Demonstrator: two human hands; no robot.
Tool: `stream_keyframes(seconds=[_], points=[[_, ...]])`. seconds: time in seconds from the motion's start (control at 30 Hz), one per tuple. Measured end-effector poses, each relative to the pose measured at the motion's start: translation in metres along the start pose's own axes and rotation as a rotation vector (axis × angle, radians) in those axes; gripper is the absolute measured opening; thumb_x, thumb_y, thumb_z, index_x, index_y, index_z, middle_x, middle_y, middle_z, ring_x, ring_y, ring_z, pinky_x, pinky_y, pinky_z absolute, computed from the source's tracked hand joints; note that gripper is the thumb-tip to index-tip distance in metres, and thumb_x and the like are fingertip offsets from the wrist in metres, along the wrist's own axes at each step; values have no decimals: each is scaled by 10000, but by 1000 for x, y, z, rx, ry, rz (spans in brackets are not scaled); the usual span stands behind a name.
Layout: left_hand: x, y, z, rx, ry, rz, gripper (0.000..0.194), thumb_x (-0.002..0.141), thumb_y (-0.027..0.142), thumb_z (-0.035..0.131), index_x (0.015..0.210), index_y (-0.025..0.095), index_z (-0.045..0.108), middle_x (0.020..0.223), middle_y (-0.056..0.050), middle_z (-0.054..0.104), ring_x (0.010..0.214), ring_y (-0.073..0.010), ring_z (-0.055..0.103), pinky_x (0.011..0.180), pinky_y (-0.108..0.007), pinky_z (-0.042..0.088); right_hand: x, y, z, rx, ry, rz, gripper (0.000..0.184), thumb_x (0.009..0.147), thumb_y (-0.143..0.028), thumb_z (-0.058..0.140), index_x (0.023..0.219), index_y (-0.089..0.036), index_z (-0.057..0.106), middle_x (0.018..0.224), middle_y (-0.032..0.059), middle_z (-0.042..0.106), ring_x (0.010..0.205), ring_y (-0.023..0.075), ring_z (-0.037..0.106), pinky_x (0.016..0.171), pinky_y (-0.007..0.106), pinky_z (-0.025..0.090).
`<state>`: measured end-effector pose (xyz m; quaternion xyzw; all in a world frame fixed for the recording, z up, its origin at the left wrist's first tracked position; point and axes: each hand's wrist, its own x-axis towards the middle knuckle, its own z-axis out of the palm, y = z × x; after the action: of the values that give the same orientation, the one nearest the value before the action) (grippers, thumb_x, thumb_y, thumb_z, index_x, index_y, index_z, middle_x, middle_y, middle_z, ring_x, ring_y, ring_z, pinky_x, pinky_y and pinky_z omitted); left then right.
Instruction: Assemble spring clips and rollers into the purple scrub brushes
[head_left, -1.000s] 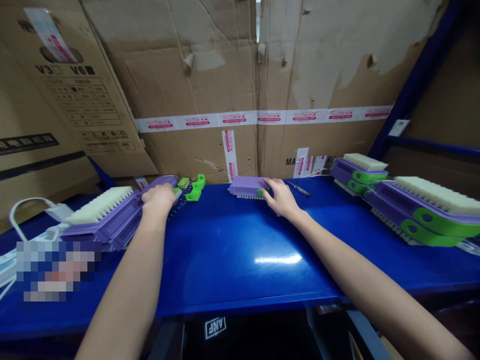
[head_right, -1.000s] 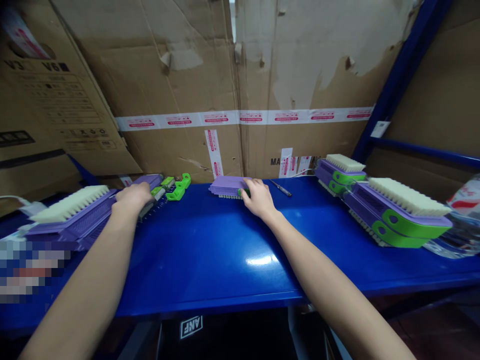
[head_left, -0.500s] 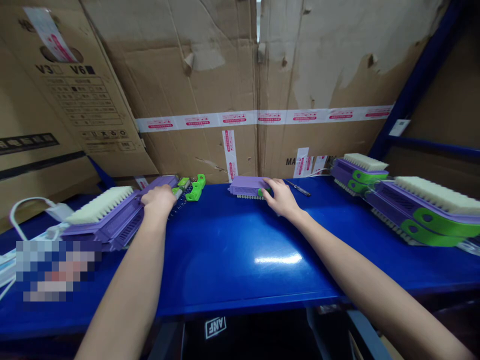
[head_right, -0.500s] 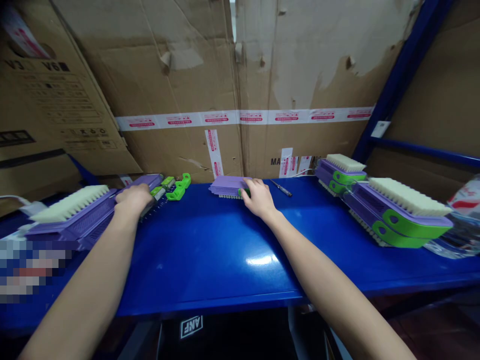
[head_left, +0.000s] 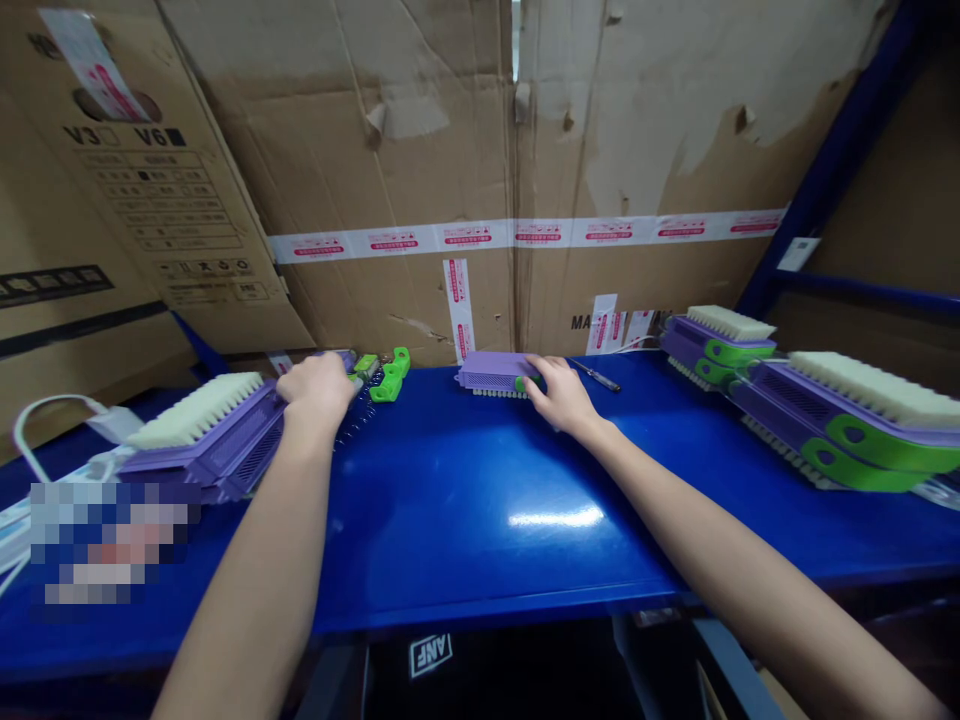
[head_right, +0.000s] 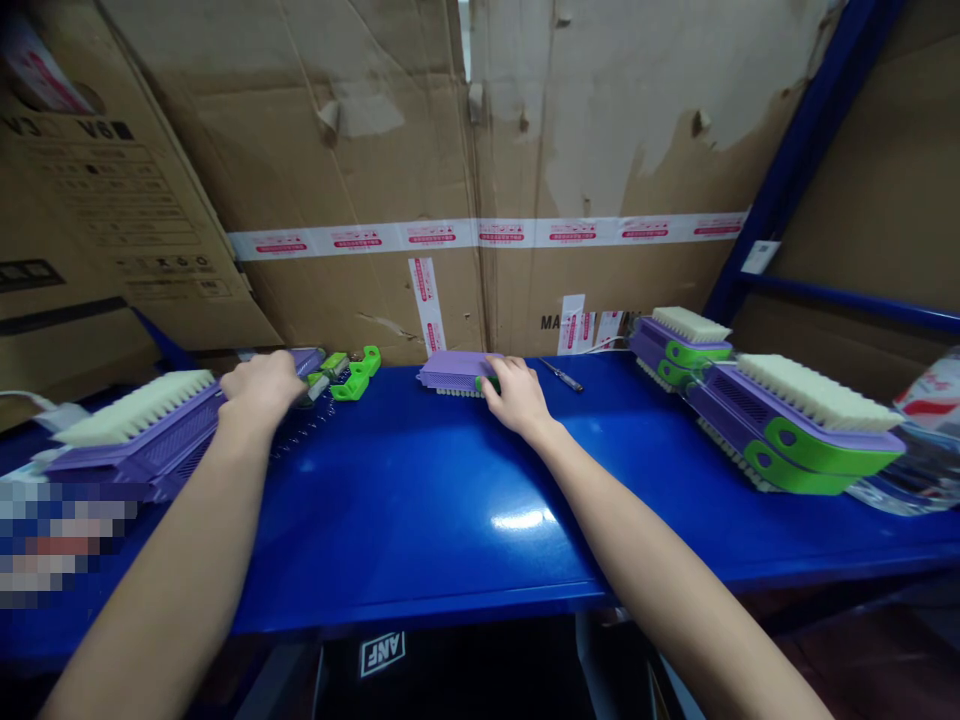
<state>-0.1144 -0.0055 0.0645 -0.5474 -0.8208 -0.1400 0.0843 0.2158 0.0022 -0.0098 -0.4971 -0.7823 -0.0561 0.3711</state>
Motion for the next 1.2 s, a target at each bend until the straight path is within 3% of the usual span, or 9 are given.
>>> stream_keyframes(seconds=[0.07,0.13,0.33,0.5,0.67,0.9,1.07,1.2], points=[[-11,14,-7,133,53,4,340,727,261,584,1027,114,649,1051,-221,651,981,-376,618,775,-450,498,0,0,0,-1,3,-2,379,883,-310,467,1213,-147,555,1184,133,630,1114,273,530,921,424,449],[-19,27,-8,168,69,123,337,764,247,546,1066,125,632,1063,-205,650,989,-355,617,785,-428,497,0,0,1,5,7,-3,376,884,-313,463,1209,-149,558,1184,136,630,1114,277,530,916,432,450],[-27,55,12,96,-5,460,352,810,308,544,1131,175,598,1105,-140,654,1037,-310,606,813,-374,487,0,2,1,16,26,-33,384,859,-309,503,1204,-150,561,1177,141,631,1106,288,534,900,443,449],[-26,66,32,-15,-62,544,380,777,294,619,1137,174,619,1127,-123,661,1042,-281,610,841,-339,471,-1,-3,-4,-7,25,-243,344,873,-260,482,1195,-176,570,1206,109,624,1152,250,510,928,416,402],[-20,69,51,-262,-115,622,300,797,352,598,1013,170,697,1063,-99,692,986,-249,627,850,-318,464,-3,-10,-3,-132,-60,-401,307,889,-247,454,1148,-181,604,1225,102,619,1143,256,502,964,436,337],[-22,71,58,-375,-101,574,329,850,352,519,1024,137,697,1080,-118,688,1014,-265,618,889,-342,449,-2,-10,-1,-283,-127,-332,388,890,-246,423,1243,-134,541,1317,130,555,1163,290,475,972,469,322],[-23,71,55,-382,-123,407,366,829,371,554,1056,110,672,1079,-155,683,1047,-297,608,888,-374,450,-1,-9,0,-343,-158,-227,445,864,-243,435,1286,-117,503,1366,145,508,1204,320,441,1002,516,298],[-19,68,57,-501,-133,315,331,790,355,621,1002,108,676,1054,-148,691,1016,-259,628,867,-328,467,-2,-5,3,-370,-150,-178,489,845,-236,449,1314,-99,469,1395,171,468,1230,340,415,1016,567,268]])
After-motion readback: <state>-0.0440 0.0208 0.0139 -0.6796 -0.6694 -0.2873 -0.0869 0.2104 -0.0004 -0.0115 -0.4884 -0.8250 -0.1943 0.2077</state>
